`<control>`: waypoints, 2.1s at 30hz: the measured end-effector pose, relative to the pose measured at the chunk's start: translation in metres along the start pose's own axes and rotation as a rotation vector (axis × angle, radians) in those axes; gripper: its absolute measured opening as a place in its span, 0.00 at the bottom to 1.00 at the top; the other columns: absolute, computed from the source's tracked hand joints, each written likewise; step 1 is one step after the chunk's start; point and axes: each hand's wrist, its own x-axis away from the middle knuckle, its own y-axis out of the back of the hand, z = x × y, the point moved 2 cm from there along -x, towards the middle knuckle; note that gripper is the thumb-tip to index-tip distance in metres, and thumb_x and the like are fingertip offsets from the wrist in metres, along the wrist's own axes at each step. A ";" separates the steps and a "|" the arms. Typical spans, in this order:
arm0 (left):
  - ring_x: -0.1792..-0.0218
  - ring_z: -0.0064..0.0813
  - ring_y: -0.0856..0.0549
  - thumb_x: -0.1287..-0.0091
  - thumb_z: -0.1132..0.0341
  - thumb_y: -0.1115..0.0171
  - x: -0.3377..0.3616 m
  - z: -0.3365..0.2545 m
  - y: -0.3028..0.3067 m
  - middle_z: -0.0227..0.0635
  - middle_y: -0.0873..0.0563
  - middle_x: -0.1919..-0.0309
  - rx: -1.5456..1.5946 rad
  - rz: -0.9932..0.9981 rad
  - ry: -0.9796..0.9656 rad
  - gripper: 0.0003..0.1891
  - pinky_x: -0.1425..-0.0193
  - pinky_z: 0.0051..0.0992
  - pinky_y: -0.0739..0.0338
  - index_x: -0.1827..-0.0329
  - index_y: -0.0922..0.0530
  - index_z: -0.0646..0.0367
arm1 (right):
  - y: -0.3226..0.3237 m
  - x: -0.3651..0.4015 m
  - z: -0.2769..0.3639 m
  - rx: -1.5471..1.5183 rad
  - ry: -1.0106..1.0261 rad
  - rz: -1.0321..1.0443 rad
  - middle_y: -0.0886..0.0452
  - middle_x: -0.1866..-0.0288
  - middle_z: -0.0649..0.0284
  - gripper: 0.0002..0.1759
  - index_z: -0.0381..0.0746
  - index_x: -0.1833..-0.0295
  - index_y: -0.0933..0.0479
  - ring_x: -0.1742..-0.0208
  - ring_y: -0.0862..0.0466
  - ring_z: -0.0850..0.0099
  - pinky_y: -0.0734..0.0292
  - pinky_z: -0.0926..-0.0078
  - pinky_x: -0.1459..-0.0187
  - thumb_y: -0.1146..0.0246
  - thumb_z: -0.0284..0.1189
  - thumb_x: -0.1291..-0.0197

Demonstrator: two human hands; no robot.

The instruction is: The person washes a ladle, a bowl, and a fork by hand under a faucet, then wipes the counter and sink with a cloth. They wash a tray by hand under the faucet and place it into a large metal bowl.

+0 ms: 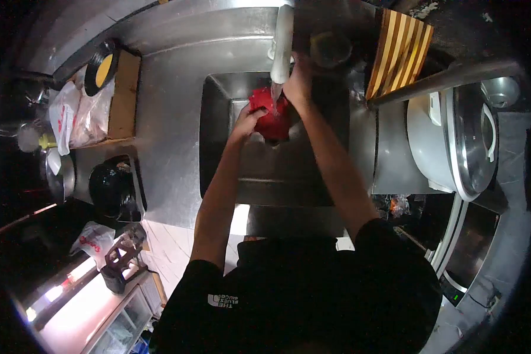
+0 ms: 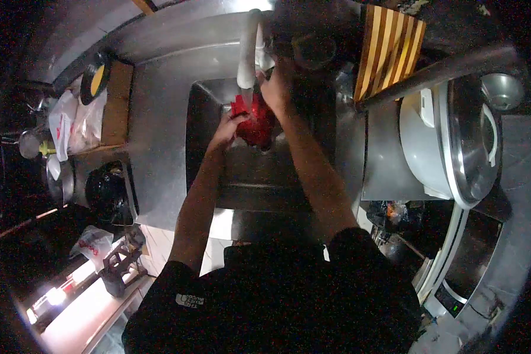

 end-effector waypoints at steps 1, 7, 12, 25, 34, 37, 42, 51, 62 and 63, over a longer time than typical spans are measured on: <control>0.57 0.28 0.18 0.40 0.67 0.38 -0.005 0.004 0.001 0.33 0.18 0.57 -0.112 0.015 -0.024 0.16 0.53 0.29 0.24 0.49 0.24 0.58 | 0.016 0.005 0.022 0.048 0.104 -0.248 0.23 0.64 0.52 0.19 0.34 0.51 0.29 0.62 0.21 0.57 0.27 0.61 0.57 0.35 0.30 0.47; 0.61 0.24 0.18 0.40 0.61 0.37 -0.024 0.040 0.011 0.37 0.15 0.61 -0.839 0.172 -0.447 0.16 0.54 0.30 0.24 0.53 0.21 0.61 | -0.005 0.085 0.045 -0.520 -0.460 0.445 0.22 0.81 0.55 0.16 0.34 0.63 0.23 0.79 0.21 0.65 0.25 0.69 0.71 0.37 0.39 0.43; 0.58 0.26 0.18 0.44 0.59 0.32 0.010 -0.002 -0.012 0.34 0.15 0.63 -0.466 0.254 0.177 0.19 0.56 0.29 0.24 0.53 0.20 0.59 | 0.021 0.108 -0.022 -0.500 -0.437 0.348 0.18 0.70 0.56 0.16 0.37 0.58 0.22 0.68 0.19 0.67 0.25 0.69 0.62 0.37 0.39 0.43; 0.49 0.32 0.22 0.32 0.39 0.59 0.037 0.057 -0.029 0.34 0.24 0.46 0.381 0.166 0.083 0.31 0.46 0.36 0.26 0.37 0.33 0.52 | 0.019 0.144 0.001 -0.498 -0.337 0.793 0.18 0.60 0.58 0.23 0.33 0.50 0.25 0.59 0.19 0.71 0.26 0.74 0.56 0.41 0.43 0.40; 0.58 0.38 0.20 0.41 0.41 0.42 0.008 0.111 -0.012 0.39 0.20 0.56 0.879 0.078 0.225 0.28 0.53 0.40 0.24 0.50 0.26 0.56 | 0.003 0.012 -0.002 0.010 0.118 -0.091 0.23 0.57 0.55 0.24 0.37 0.48 0.29 0.57 0.21 0.68 0.24 0.69 0.59 0.31 0.34 0.49; 0.56 0.31 0.19 0.34 0.49 0.48 0.012 0.109 0.001 0.32 0.20 0.54 0.781 0.016 0.046 0.21 0.54 0.33 0.23 0.42 0.29 0.50 | -0.060 0.004 -0.041 -0.408 -0.059 -0.131 0.23 0.57 0.56 0.24 0.36 0.50 0.30 0.51 0.24 0.66 0.26 0.66 0.56 0.31 0.33 0.50; 0.65 0.29 0.18 0.38 0.51 0.40 0.041 0.071 -0.025 0.32 0.18 0.65 0.582 -0.098 0.055 0.20 0.64 0.31 0.22 0.49 0.26 0.54 | -0.043 0.004 -0.021 0.053 -0.005 -0.170 0.25 0.55 0.41 0.31 0.29 0.40 0.38 0.54 0.20 0.52 0.25 0.62 0.55 0.36 0.34 0.44; 0.68 0.36 0.18 0.43 0.59 0.34 0.048 0.037 -0.023 0.40 0.20 0.68 -0.453 0.048 0.017 0.22 0.65 0.33 0.22 0.49 0.28 0.60 | 0.010 0.038 -0.002 -1.016 -0.773 0.468 0.28 0.47 0.43 0.37 0.32 0.37 0.42 0.55 0.18 0.59 0.21 0.62 0.54 0.50 0.54 0.37; 0.58 0.50 0.19 0.44 0.62 0.35 0.079 0.121 0.027 0.49 0.19 0.63 -0.887 0.286 -0.203 0.22 0.53 0.42 0.26 0.48 0.27 0.61 | 0.033 0.217 -0.003 -0.825 -0.587 1.127 0.20 0.59 0.68 0.22 0.37 0.47 0.24 0.66 0.23 0.79 0.28 0.79 0.61 0.41 0.42 0.38; 0.60 0.50 0.19 0.44 0.60 0.36 0.096 0.092 0.013 0.49 0.18 0.64 -1.184 0.372 -0.197 0.21 0.54 0.42 0.25 0.49 0.26 0.60 | 0.038 0.214 0.004 -0.830 -0.568 1.135 0.20 0.59 0.68 0.22 0.37 0.47 0.24 0.66 0.23 0.79 0.28 0.79 0.61 0.41 0.42 0.38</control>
